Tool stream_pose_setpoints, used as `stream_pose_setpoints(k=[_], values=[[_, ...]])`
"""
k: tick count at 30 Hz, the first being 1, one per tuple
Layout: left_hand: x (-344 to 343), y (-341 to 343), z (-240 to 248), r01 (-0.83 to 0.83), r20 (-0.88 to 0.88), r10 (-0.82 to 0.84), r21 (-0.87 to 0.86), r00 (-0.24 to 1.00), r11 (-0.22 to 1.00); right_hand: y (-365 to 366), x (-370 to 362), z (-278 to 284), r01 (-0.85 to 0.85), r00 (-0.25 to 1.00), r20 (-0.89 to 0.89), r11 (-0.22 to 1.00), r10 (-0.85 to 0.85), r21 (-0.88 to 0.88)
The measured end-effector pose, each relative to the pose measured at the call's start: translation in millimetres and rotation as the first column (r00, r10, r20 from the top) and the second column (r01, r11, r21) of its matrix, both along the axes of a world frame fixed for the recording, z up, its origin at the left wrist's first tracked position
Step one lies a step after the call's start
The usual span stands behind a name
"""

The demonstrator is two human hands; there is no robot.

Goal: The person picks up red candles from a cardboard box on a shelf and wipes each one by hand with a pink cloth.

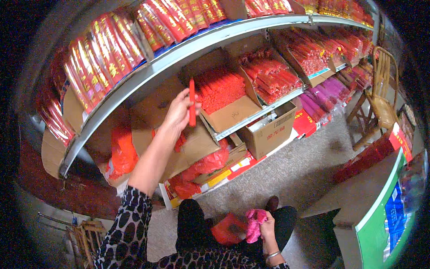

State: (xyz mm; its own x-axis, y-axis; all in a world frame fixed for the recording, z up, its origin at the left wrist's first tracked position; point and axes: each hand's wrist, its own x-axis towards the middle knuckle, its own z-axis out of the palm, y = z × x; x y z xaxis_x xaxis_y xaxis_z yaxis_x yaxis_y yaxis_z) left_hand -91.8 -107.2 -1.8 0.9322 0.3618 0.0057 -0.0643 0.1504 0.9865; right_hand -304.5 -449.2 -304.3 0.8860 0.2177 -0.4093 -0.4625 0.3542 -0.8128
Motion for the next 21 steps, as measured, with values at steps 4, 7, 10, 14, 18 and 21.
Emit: stream_pose_setpoints(k=[4, 7, 10, 14, 18, 21], values=[[93.0, 19.6, -2.9, -0.210, -0.121, 0.259, 0.315, 0.958, 0.926, -0.6, 8.4, -6.5, 0.036, 0.999, 0.023, 0.998, -0.035, -0.046], [152.5, 100.5, -58.2, -0.181, -0.307, 0.412, 0.571, 0.858, 0.801, 12.2, 13.8, 0.1, -0.005, 0.999, -0.047, 1.000, 0.006, 0.007], [175.9, 117.1, -60.4, -0.178, -0.104, 0.413, 0.788, 0.905, 0.589, 12.7, 20.6, 4.6, 0.017, 0.997, -0.082, 0.995, -0.009, 0.099], [182.4, 126.2, -59.5, -0.085, -0.113, 0.374, 0.876, 0.920, 0.474, 12.7, 20.5, -14.8, 0.056, 0.997, -0.064, 0.996, -0.052, 0.074], [156.6, 111.6, -46.2, 0.024, -0.075, 0.309, 0.986, 0.948, 0.164, 15.2, 18.1, -31.0, 0.024, 0.996, -0.084, 0.998, -0.020, 0.049], [123.3, 75.8, -21.9, 0.145, -0.145, 0.259, 0.989, 0.955, 0.018, 16.5, 20.7, -26.8, 0.007, 0.998, -0.057, 1.000, -0.006, 0.027]])
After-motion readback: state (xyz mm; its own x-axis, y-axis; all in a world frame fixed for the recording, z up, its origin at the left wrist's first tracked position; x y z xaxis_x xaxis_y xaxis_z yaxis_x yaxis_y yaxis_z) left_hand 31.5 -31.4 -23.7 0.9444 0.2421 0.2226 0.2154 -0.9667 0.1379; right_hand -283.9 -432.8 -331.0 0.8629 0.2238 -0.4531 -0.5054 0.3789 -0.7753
